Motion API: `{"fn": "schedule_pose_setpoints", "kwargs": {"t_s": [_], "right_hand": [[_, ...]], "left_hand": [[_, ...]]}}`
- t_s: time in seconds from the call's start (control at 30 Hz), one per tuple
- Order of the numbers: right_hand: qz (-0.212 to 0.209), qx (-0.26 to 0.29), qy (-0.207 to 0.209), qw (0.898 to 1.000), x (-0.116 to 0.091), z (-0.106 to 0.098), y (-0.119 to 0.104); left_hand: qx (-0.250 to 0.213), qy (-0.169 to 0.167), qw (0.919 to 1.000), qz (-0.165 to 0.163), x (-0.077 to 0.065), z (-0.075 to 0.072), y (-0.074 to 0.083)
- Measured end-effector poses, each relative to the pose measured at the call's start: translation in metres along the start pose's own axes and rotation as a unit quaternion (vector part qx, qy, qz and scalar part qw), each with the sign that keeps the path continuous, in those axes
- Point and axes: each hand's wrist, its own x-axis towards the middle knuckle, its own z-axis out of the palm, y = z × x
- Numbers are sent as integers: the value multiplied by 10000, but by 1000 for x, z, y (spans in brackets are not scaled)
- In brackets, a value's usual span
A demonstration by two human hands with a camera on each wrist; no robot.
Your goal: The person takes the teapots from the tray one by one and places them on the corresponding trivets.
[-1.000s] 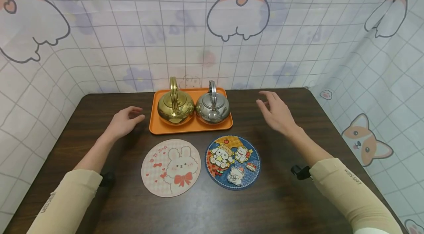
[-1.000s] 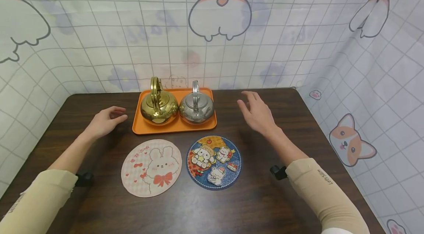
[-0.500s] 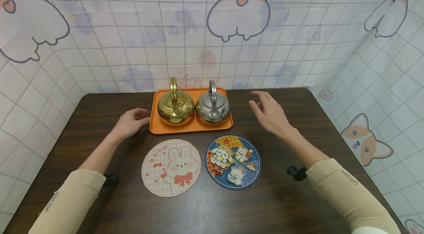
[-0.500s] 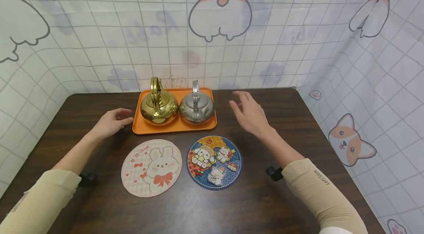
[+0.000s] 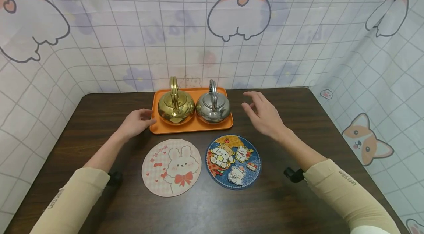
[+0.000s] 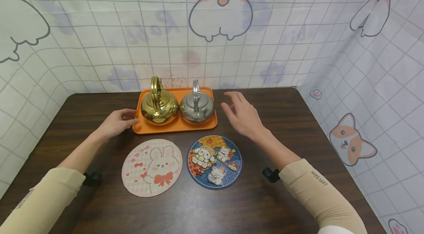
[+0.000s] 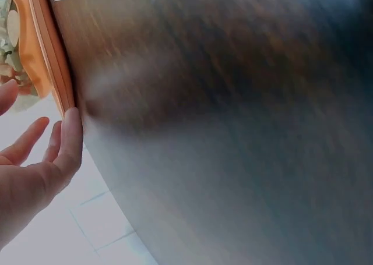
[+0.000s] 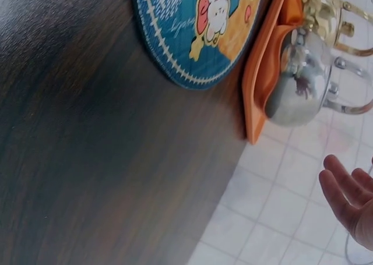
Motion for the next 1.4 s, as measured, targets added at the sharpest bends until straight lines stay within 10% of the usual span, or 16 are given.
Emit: {"fn": "schedule_pose_setpoints", "kwargs": {"t_s": [0.9, 1.4], "right_hand": [[-729, 465, -429, 9953, 15, 26, -47], [-1007, 1204, -882, 9837, 30, 52, -72]], "left_hand": [[-686, -451, 9965, -149, 9, 1, 2], [-1479, -1087, 9815, -545, 17, -11, 0]]}}
